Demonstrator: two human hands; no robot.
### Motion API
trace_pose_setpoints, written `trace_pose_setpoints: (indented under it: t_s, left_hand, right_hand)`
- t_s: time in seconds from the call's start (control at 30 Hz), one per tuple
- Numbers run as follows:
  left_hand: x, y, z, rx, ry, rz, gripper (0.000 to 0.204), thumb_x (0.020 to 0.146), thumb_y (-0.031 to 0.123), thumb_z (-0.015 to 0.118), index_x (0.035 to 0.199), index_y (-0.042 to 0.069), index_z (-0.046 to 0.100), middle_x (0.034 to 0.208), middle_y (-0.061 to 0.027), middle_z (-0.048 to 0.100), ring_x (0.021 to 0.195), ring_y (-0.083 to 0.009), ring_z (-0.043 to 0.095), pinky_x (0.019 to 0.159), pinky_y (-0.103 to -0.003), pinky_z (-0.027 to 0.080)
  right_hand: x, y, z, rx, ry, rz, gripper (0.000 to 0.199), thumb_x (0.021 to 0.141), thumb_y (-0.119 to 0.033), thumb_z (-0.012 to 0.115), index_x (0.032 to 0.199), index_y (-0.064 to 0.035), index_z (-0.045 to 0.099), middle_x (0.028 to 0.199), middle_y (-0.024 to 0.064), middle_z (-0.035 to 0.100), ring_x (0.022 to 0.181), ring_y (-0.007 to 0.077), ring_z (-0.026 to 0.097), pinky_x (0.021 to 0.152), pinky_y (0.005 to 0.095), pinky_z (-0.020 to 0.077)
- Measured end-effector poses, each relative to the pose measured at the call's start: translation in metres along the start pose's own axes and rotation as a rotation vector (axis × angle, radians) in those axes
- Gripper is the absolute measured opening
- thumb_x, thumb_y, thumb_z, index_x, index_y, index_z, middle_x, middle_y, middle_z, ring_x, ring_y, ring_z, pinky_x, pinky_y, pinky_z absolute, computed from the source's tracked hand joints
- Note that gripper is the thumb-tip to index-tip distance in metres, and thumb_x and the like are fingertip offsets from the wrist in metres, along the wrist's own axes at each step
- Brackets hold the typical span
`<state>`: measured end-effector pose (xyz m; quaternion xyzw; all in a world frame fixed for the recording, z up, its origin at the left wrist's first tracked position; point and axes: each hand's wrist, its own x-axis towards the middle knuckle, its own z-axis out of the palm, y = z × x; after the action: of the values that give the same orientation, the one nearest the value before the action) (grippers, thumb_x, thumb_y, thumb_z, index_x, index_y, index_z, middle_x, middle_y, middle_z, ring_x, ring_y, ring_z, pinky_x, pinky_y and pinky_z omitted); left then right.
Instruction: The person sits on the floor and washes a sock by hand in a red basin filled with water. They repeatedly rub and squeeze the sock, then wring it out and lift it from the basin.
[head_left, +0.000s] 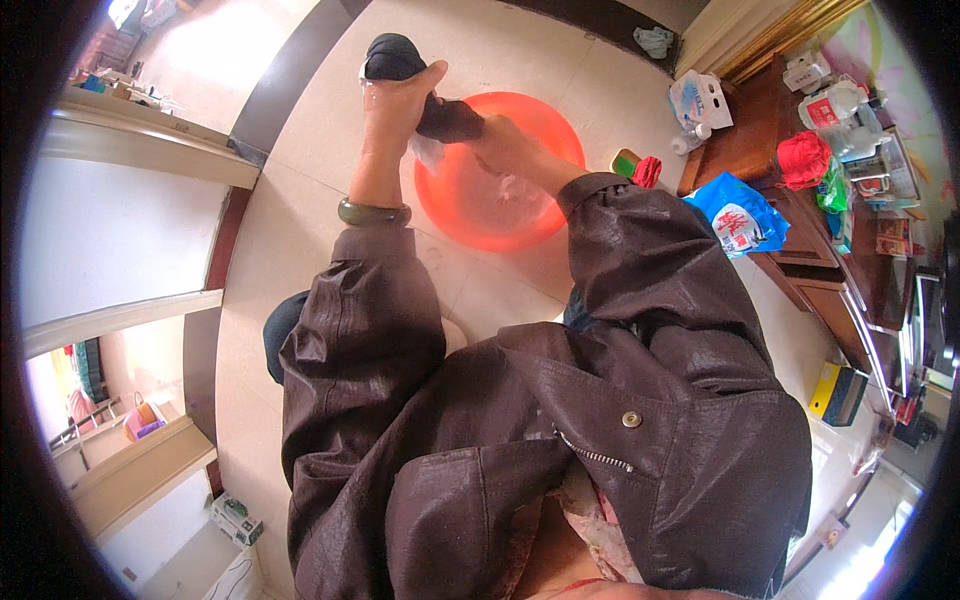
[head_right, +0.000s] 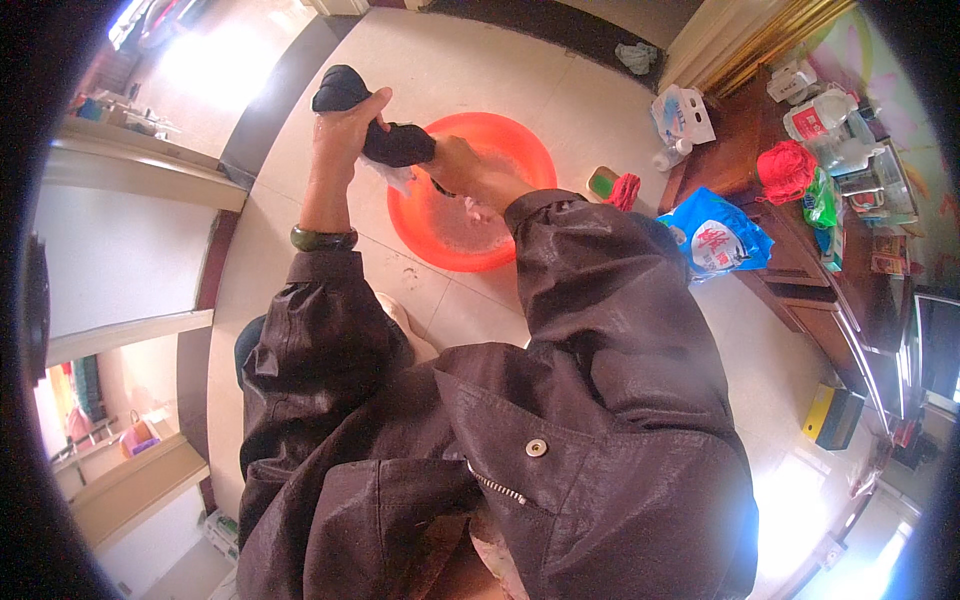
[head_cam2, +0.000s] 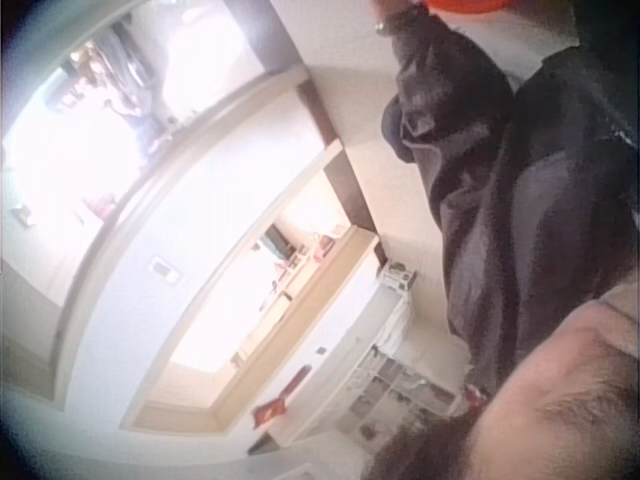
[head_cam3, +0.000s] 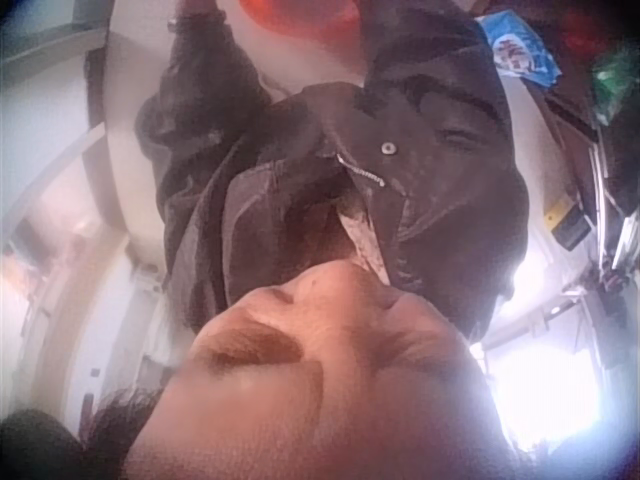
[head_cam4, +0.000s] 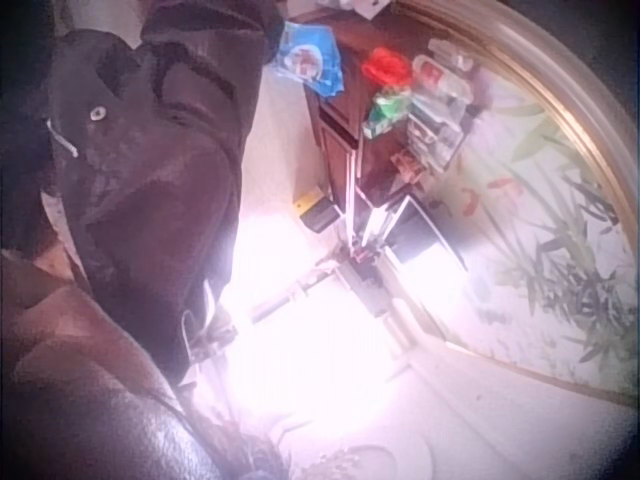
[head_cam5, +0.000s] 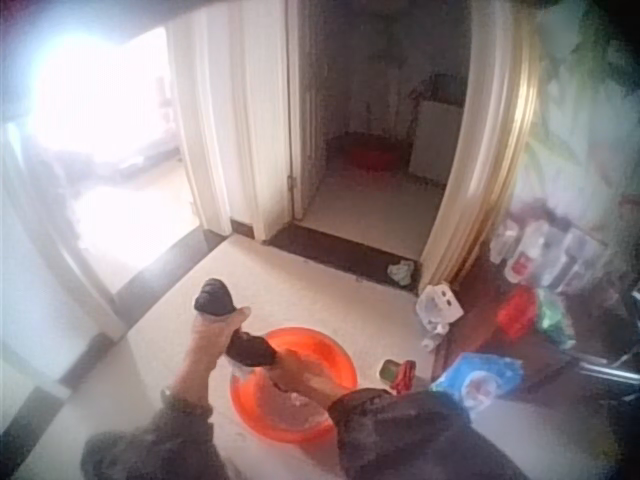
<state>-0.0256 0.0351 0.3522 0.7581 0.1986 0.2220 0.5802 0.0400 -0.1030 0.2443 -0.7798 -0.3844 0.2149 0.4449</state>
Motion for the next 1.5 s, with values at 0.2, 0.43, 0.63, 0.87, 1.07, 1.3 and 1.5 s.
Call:
trace_pose_setpoints:
  t_s: [0.2,0.43,0.63,0.87,1.07,1.3,1.5]
  left_hand:
    - [-0.004,0.014,-0.008,0.475,0.178,0.107,0.028,0.07,0.028,0.074,0.068,0.003,0.061,0.06,-0.0041,0.058,0.057,-0.0164,0.058,0.056,-0.031,0.045]
    - [0.0,0.01,-0.023,0.68,0.264,0.163,0.032,0.066,0.033,0.076,0.068,0.004,0.063,0.064,-0.0049,0.062,0.059,-0.0179,0.059,0.059,-0.034,0.047]
    - [-0.006,-0.042,0.0,-0.038,0.075,0.007,0.021,0.073,0.019,0.074,0.072,0.006,0.058,0.066,-0.0023,0.058,0.058,-0.0156,0.055,0.054,-0.031,0.043]
    - [-0.012,-0.109,0.026,-0.388,0.116,-0.334,0.027,0.073,0.029,0.074,0.074,0.007,0.059,0.067,-0.0025,0.057,0.055,-0.0133,0.052,0.051,-0.03,0.04]
    - [-0.025,-0.184,0.03,-0.234,0.005,-0.6,0.041,0.078,0.051,0.067,0.079,0.011,0.06,0.062,-0.0038,0.056,0.045,-0.0161,0.053,0.039,-0.029,0.039]
    - [-0.031,-0.188,0.027,0.405,-0.336,-0.349,0.034,0.078,0.03,0.073,0.084,-0.001,0.06,0.072,-0.0091,0.062,0.06,-0.0191,0.063,0.048,-0.029,0.05]
    - [-0.055,-0.141,0.056,-0.085,-0.431,0.09,0.077,0.059,0.022,0.086,0.123,0.003,0.048,0.113,-0.0075,0.057,0.104,-0.017,0.054,0.087,-0.034,0.047]
  right_hand:
    - [0.014,0.004,0.001,0.037,0.096,-0.146,0.024,0.077,-0.023,0.068,0.088,-0.0034,0.06,0.071,0.014,0.063,0.065,0.0245,0.065,0.06,0.0349,0.0485]
    - [0.016,0.011,-0.015,0.18,-0.028,0.125,0.024,0.074,-0.017,0.069,0.091,-0.0038,0.058,0.072,0.0104,0.063,0.066,0.0198,0.064,0.061,0.0335,0.0494]
    - [0.009,0.045,-0.022,0.278,0.122,0.2,0.014,0.078,-0.013,0.065,0.086,-0.0038,0.057,0.07,0.0082,0.062,0.063,0.018,0.062,0.058,0.0337,0.0487]
    - [0.001,0.067,-0.032,0.061,0.199,0.072,0.013,0.081,-0.014,0.06,0.09,-0.005,0.058,0.079,0.0199,0.062,0.075,0.0366,0.062,0.065,0.0407,0.047]
    - [-0.009,0.071,-0.046,-0.217,0.237,0.119,0.018,0.082,-0.017,0.057,0.096,-0.007,0.058,0.09,0.0206,0.063,0.089,0.0391,0.061,0.072,0.0435,0.0478]
    - [-0.017,0.063,-0.053,-0.399,0.128,-0.003,0.024,0.079,-0.011,0.053,0.102,-0.0092,0.057,0.092,0.0182,0.064,0.091,0.0376,0.06,0.075,0.0437,0.0472]
    - [-0.021,0.037,-0.055,-0.275,-0.023,-0.059,0.036,0.073,0.007,0.048,0.104,-0.0078,0.057,0.097,0.0096,0.064,0.094,0.0258,0.06,0.081,0.0335,0.0469]
